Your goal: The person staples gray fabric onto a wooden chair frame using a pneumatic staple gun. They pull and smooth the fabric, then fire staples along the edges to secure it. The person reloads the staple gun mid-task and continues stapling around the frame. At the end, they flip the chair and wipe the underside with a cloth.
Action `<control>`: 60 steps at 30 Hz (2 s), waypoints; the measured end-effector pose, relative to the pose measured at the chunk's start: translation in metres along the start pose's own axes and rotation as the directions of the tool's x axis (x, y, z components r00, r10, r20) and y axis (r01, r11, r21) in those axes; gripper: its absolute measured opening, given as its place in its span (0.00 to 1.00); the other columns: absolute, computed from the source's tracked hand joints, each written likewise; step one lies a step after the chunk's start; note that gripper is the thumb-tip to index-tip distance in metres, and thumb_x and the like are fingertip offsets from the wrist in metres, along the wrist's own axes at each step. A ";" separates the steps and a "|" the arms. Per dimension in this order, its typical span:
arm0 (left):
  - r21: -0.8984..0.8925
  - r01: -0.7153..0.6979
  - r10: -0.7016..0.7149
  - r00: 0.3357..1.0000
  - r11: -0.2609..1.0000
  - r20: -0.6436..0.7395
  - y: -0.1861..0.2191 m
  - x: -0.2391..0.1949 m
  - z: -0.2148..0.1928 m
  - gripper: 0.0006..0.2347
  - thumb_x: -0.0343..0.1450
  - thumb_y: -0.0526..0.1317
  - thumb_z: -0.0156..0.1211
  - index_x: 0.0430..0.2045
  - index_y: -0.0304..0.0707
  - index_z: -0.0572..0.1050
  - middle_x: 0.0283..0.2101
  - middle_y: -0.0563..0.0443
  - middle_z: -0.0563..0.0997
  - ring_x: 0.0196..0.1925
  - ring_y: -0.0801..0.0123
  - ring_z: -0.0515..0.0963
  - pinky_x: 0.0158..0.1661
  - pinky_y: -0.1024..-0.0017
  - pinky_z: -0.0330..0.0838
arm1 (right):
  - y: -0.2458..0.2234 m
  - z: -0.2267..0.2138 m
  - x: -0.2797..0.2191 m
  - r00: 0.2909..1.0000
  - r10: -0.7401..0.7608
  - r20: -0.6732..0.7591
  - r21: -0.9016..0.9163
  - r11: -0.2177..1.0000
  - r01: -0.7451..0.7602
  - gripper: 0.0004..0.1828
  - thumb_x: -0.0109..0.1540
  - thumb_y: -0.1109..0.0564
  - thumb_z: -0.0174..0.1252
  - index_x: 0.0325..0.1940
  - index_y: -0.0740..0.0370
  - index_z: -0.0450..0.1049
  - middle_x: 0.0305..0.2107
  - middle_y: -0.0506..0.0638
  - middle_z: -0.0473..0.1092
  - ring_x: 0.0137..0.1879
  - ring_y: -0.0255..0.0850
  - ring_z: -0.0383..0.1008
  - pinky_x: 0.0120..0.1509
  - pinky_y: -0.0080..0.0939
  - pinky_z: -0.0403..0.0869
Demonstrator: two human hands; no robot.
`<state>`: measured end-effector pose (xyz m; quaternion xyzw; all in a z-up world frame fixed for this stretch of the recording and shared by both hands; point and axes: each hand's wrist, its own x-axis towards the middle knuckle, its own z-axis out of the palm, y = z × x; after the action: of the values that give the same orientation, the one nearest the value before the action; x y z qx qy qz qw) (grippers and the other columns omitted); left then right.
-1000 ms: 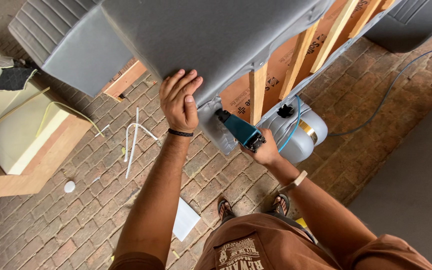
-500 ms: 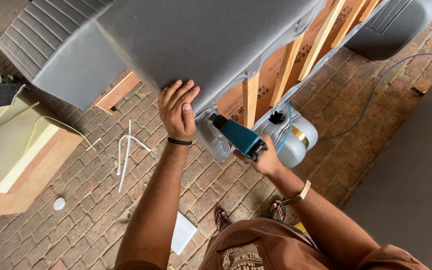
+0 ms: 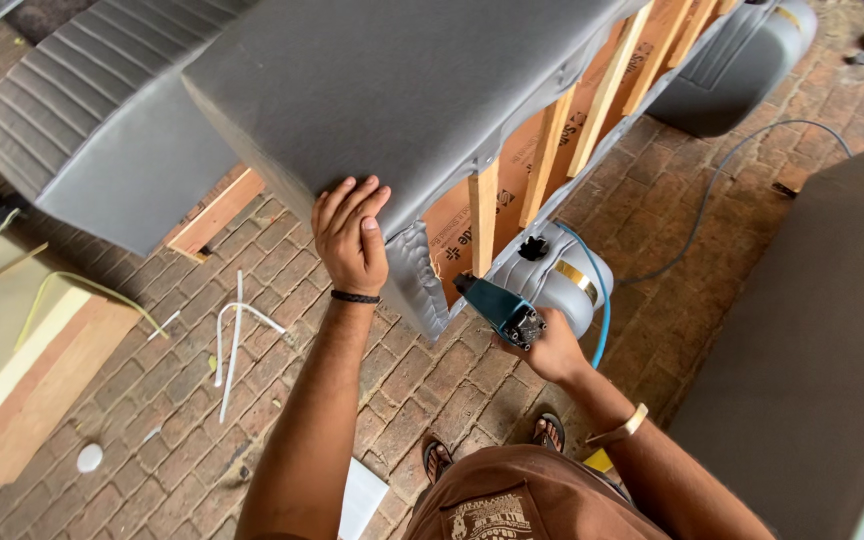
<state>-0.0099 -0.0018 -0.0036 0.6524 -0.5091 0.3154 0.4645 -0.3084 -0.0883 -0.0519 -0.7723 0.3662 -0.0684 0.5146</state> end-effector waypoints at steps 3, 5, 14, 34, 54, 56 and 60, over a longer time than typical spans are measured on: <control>-0.023 0.024 -0.023 1.000 0.999 0.008 0.000 -0.001 0.000 0.20 0.80 0.45 0.37 0.45 0.43 0.84 0.54 0.54 0.85 0.67 0.60 0.74 0.72 0.56 0.53 | 0.005 -0.001 -0.014 0.991 -0.043 -0.128 0.088 0.995 0.055 0.28 0.52 0.54 0.71 0.53 0.68 0.73 0.43 0.57 0.77 0.50 0.47 0.77 0.56 0.50 0.73; -0.038 0.035 -0.034 0.999 0.999 0.011 0.003 -0.004 0.000 0.20 0.80 0.44 0.37 0.46 0.43 0.84 0.55 0.54 0.84 0.67 0.59 0.74 0.73 0.55 0.52 | 0.005 -0.006 -0.022 0.981 -0.029 -0.192 0.118 0.992 0.053 0.33 0.51 0.55 0.70 0.58 0.66 0.70 0.46 0.57 0.76 0.52 0.46 0.76 0.57 0.49 0.73; -0.109 -0.014 0.015 1.000 0.994 0.007 0.001 -0.003 -0.007 0.20 0.80 0.44 0.38 0.46 0.41 0.84 0.54 0.52 0.84 0.67 0.57 0.74 0.72 0.55 0.52 | 0.020 0.001 -0.058 0.941 0.212 -0.262 0.348 0.931 -0.113 0.32 0.52 0.56 0.71 0.59 0.62 0.73 0.45 0.51 0.80 0.50 0.39 0.79 0.58 0.43 0.76; 0.153 0.429 -0.421 0.903 0.890 -0.083 0.088 0.001 0.005 0.13 0.73 0.30 0.53 0.46 0.43 0.83 0.62 0.52 0.81 0.76 0.47 0.65 0.77 0.47 0.55 | 0.147 -0.165 -0.030 0.913 0.319 -0.252 0.488 0.857 -0.165 0.10 0.55 0.64 0.69 0.36 0.68 0.75 0.21 0.50 0.72 0.24 0.35 0.68 0.27 0.37 0.66; 0.603 0.085 -0.350 0.873 0.793 0.338 0.136 0.070 0.199 0.33 0.70 0.45 0.60 0.73 0.32 0.62 0.78 0.33 0.60 0.81 0.44 0.53 0.76 0.43 0.34 | 0.204 -0.298 -0.045 0.896 0.353 -0.270 0.528 0.832 -0.169 0.07 0.54 0.61 0.68 0.26 0.64 0.76 0.15 0.49 0.71 0.21 0.36 0.68 0.27 0.39 0.66; 0.627 0.038 -0.361 0.844 0.778 0.397 0.136 0.080 0.219 0.38 0.68 0.48 0.62 0.73 0.29 0.57 0.78 0.31 0.55 0.81 0.43 0.49 0.75 0.46 0.33 | 0.211 -0.306 -0.047 0.879 0.372 -0.298 0.558 0.815 -0.156 0.08 0.54 0.61 0.67 0.25 0.65 0.76 0.15 0.50 0.71 0.20 0.37 0.67 0.27 0.39 0.65; 0.663 -0.048 -0.416 0.744 0.747 0.523 0.138 0.113 0.253 0.47 0.65 0.56 0.63 0.73 0.24 0.45 0.76 0.25 0.45 0.79 0.42 0.42 0.73 0.50 0.32 | 0.218 -0.318 -0.040 0.856 0.405 -0.321 0.579 0.799 -0.161 0.07 0.55 0.60 0.67 0.25 0.65 0.76 0.14 0.50 0.70 0.20 0.38 0.67 0.27 0.40 0.65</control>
<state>-0.1258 -0.2857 0.0419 0.8868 -0.4257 0.1750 0.0420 -0.5989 -0.3436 -0.0783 -0.4987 0.5504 -0.2557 0.6189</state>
